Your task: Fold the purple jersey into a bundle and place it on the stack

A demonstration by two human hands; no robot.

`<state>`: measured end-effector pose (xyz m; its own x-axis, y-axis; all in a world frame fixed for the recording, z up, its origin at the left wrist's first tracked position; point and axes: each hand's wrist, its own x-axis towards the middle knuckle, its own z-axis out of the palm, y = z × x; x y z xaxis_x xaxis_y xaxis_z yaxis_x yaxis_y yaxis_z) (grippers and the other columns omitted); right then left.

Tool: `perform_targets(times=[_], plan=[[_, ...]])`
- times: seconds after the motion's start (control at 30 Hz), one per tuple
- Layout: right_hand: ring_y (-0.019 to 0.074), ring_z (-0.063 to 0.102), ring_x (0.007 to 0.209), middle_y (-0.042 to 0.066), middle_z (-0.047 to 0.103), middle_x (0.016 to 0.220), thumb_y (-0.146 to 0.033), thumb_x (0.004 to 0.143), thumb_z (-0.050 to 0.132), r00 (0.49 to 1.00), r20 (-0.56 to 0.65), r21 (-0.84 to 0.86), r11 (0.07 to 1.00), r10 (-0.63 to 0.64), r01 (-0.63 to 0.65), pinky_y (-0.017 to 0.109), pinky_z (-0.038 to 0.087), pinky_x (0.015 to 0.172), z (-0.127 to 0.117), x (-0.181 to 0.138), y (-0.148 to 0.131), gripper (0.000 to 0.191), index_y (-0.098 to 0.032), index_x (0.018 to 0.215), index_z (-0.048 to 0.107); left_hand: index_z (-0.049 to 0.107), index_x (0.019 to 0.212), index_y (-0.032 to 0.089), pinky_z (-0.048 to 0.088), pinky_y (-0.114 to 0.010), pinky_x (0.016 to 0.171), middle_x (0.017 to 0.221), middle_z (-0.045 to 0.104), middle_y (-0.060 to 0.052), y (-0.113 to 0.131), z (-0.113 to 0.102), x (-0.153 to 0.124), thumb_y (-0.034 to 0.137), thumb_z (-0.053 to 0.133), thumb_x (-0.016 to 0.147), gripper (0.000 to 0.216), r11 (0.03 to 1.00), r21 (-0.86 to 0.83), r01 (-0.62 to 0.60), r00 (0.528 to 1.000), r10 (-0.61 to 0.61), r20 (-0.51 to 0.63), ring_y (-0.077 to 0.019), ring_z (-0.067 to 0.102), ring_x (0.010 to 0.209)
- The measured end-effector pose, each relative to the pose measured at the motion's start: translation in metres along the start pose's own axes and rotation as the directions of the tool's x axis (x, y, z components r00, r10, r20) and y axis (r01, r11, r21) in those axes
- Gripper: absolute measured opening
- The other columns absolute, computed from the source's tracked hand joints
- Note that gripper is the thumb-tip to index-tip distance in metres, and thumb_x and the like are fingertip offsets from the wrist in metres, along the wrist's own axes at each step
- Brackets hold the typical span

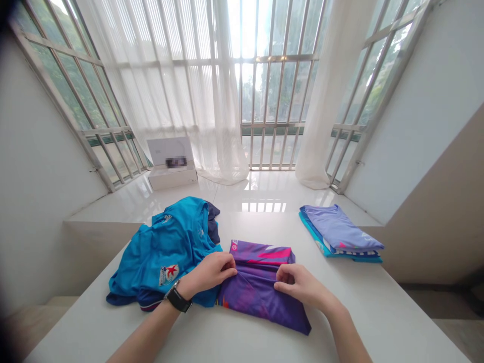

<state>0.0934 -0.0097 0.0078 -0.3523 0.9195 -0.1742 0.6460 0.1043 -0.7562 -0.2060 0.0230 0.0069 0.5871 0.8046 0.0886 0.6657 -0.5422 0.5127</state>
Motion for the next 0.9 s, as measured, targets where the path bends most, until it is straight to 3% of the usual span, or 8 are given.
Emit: perform_targets(times=[0.07,0.13,0.2,0.27,0.4,0.53,0.7,0.9], plan=[[0.0142,0.053,0.064,-0.001,0.063,0.068,-0.045,0.082,0.062,0.999,-0.035,-0.015,1.0,-0.016,0.015,0.025,0.042,0.059,-0.002,0.0,0.003,0.026,-0.02,0.075,0.066,0.064,0.084,0.021,0.043,-0.025,0.067,0.084,0.068,-0.001,-0.002,0.003,0.001,0.033,0.058,0.093,0.016,1.0,0.01,0.016,1.0,-0.016,-0.023,-0.0165,0.061,0.076],[0.0148,0.053,0.065,0.0,0.064,0.069,-0.048,0.085,0.059,0.988,-0.143,-0.074,0.996,-0.051,0.041,0.027,0.043,0.061,-0.005,0.001,0.006,0.03,-0.021,0.075,0.066,0.063,0.085,0.021,0.043,-0.026,0.067,0.085,0.067,-0.001,-0.004,0.005,0.002,0.031,0.058,0.093,0.013,0.998,0.027,0.05,0.995,-0.047,-0.087,-0.0172,0.061,0.078],[0.0158,0.053,0.066,0.001,0.064,0.072,-0.048,0.088,0.056,0.955,-0.276,-0.154,0.986,-0.107,0.066,0.029,0.045,0.066,-0.006,0.004,0.01,0.03,-0.022,0.077,0.065,0.061,0.092,0.021,0.045,-0.027,0.07,0.091,0.066,-0.002,-0.005,0.006,0.003,0.027,0.058,0.092,0.007,0.995,0.048,0.083,0.982,-0.073,-0.173,-0.0185,0.061,0.083],[0.0175,0.057,0.074,0.003,0.066,0.083,-0.044,0.088,0.056,0.925,-0.34,-0.22,0.971,-0.169,0.096,0.031,0.047,0.073,-0.004,0.007,0.013,0.024,-0.022,0.086,0.066,0.06,0.104,0.022,0.047,-0.028,0.078,0.101,0.064,-0.004,-0.005,0.008,0.004,0.024,0.059,0.09,0.014,0.993,0.067,0.092,0.972,-0.076,-0.221,-0.0205,0.06,0.093],[0.0203,0.063,0.094,0.005,0.065,0.107,-0.039,0.088,0.057,0.938,-0.279,-0.263,0.956,-0.206,0.132,0.033,0.049,0.084,0.006,0.012,0.016,0.02,-0.025,0.098,0.067,0.059,0.118,0.024,0.047,-0.034,0.093,0.111,0.063,-0.006,-0.008,0.01,0.004,0.023,0.062,0.088,0.03,0.994,0.068,0.083,0.983,-0.07,-0.17,-0.0234,0.057,0.106],[0.0195,0.064,0.091,0.005,0.066,0.104,-0.037,0.089,0.054,0.953,-0.237,-0.246,0.961,-0.188,0.129,0.033,0.05,0.083,0.012,0.014,0.016,0.019,-0.025,0.096,0.067,0.061,0.116,0.025,0.047,-0.035,0.098,0.111,0.064,-0.006,-0.013,0.014,0.005,0.017,0.06,0.085,0.032,0.998,-0.008,0.057,0.983,-0.057,-0.172,-0.0232,0.057,0.108],[0.0193,0.063,0.088,0.005,0.066,0.1,-0.036,0.089,0.055,0.951,-0.245,-0.235,0.963,-0.191,0.133,0.033,0.051,0.081,0.012,0.014,0.016,0.018,-0.024,0.092,0.067,0.056,0.128,0.023,0.048,-0.035,0.096,0.114,0.066,-0.006,-0.018,0.022,0.009,0.009,0.056,0.08,0.05,0.996,-0.093,0.009,0.978,-0.028,-0.208,-0.0215,0.06,0.105],[0.022,0.061,0.104,0.007,0.065,0.112,-0.034,0.088,0.058,0.903,-0.327,-0.335,0.928,-0.278,0.165,0.036,0.049,0.092,0.016,0.016,0.017,0.019,-0.024,0.1,0.068,0.064,0.112,0.024,0.05,-0.034,0.09,0.106,0.068,-0.004,-0.015,0.028,0.011,0.01,0.056,0.082,0.034,0.997,-0.074,0.021,0.972,-0.038,-0.233,-0.021,0.063,0.097]])
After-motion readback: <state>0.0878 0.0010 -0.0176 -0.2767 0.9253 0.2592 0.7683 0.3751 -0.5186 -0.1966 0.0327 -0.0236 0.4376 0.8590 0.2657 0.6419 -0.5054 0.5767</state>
